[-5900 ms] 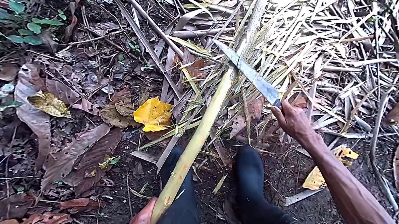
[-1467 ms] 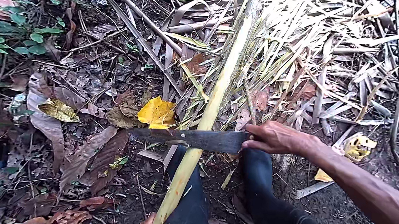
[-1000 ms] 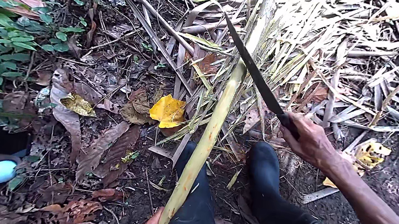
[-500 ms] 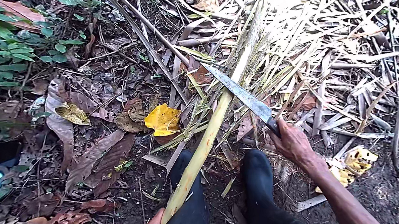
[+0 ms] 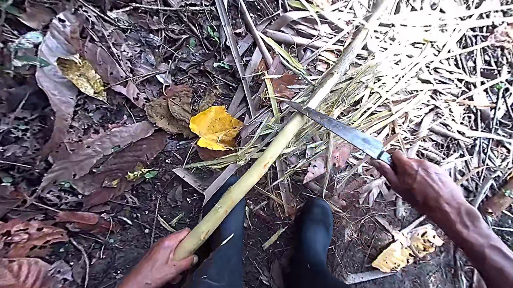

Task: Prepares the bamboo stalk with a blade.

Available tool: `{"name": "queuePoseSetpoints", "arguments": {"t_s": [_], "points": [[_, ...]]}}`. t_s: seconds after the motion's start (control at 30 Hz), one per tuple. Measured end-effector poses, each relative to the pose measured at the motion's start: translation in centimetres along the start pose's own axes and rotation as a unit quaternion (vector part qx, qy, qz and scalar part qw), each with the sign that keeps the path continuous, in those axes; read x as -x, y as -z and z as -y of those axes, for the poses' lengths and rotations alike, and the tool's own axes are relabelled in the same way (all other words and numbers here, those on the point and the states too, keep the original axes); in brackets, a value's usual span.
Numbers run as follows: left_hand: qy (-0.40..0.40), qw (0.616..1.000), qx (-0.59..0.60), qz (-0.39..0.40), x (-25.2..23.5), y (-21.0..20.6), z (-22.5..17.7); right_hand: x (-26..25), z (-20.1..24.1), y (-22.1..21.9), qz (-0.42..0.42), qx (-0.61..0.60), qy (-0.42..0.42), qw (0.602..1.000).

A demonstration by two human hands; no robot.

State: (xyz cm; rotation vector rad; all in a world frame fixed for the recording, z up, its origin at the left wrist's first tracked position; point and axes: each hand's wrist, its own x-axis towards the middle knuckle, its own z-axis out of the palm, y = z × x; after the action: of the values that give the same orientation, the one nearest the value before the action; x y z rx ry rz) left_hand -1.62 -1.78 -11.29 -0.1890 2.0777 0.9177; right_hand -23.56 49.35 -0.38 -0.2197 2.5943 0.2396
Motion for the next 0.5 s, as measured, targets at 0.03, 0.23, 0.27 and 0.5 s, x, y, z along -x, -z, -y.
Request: {"name": "queuePoseSetpoints", "arguments": {"t_s": [0.03,0.23,0.27,0.5], "points": [[-0.004,1.0,-0.001,0.006,-0.3,0.1,0.3,0.0,0.4,0.3,0.0,0.003,0.022,1.0],[0.024,0.997,0.051,0.057,-0.8,-0.2,1.0,-1.9,0.6,-1.5,-0.015,0.008,0.036,0.999],[0.027,0.996,0.056,0.06,-0.8,-0.2,1.0,-2.6,-0.9,-1.5,-0.019,-0.004,-0.008,1.0],[0.027,0.997,0.059,0.04,-0.9,-0.6,1.2,-1.3,2.1,-0.6,0.021,0.029,0.082,0.996]]}}
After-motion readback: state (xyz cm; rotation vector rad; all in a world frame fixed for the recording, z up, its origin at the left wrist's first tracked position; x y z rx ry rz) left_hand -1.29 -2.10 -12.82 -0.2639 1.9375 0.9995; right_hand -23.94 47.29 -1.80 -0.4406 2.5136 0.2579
